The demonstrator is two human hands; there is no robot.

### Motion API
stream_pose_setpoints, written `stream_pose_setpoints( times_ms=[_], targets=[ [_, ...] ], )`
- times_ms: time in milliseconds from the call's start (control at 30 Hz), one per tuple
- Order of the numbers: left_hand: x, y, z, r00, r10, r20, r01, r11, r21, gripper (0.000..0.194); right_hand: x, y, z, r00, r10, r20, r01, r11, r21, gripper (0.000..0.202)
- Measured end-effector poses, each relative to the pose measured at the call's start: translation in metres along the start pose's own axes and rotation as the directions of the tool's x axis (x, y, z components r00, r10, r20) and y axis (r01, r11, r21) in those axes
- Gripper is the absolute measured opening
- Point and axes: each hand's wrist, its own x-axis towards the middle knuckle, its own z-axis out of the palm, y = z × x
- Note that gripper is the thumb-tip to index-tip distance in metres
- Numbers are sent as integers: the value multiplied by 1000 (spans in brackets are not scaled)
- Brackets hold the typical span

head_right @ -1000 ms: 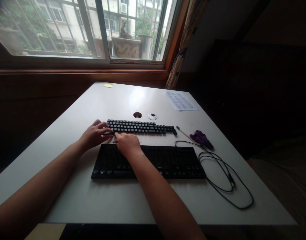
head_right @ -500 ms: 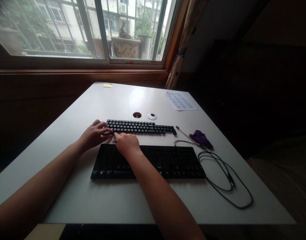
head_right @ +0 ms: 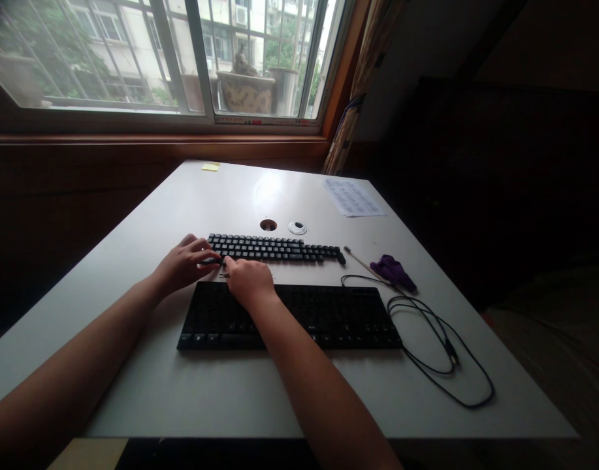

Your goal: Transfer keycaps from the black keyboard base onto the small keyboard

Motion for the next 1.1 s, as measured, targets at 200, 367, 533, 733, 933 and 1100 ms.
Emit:
stream_pose_setpoints(
  times_ms=[200, 367, 533, 733, 933, 1100],
  targets=[
    [0, 0, 1, 1000, -1, -6, 1, 1000, -17, 13, -1, -1, -4, 1000, -18, -24, 18, 1000, -22, 39],
    [0, 0, 0, 1000, -1, 4, 1, 1000, -5, 13, -2, -1, -6, 995, -92, -39, 91, 996, -24, 39],
    [1, 1, -1, 1000, 0, -4, 0, 1000, 2, 13, -2, 0, -4, 989, -140, -40, 140, 990, -13, 40],
    [0, 1, -1, 1000, 5, -8, -5, 1000, 1, 13, 0, 1, -1, 987, -158, -12, 158, 987, -20, 41],
    [0, 0, -1, 1000, 10, -3, -10, 1000, -2, 13, 0, 1, -1, 988, -157, -11, 157, 988, -18, 40],
    [-1, -1, 1, 1000, 12, -5, -12, 1000, 2, 13, 0, 0, -3, 989, -151, 2, 151, 988, -22, 39]
  ],
)
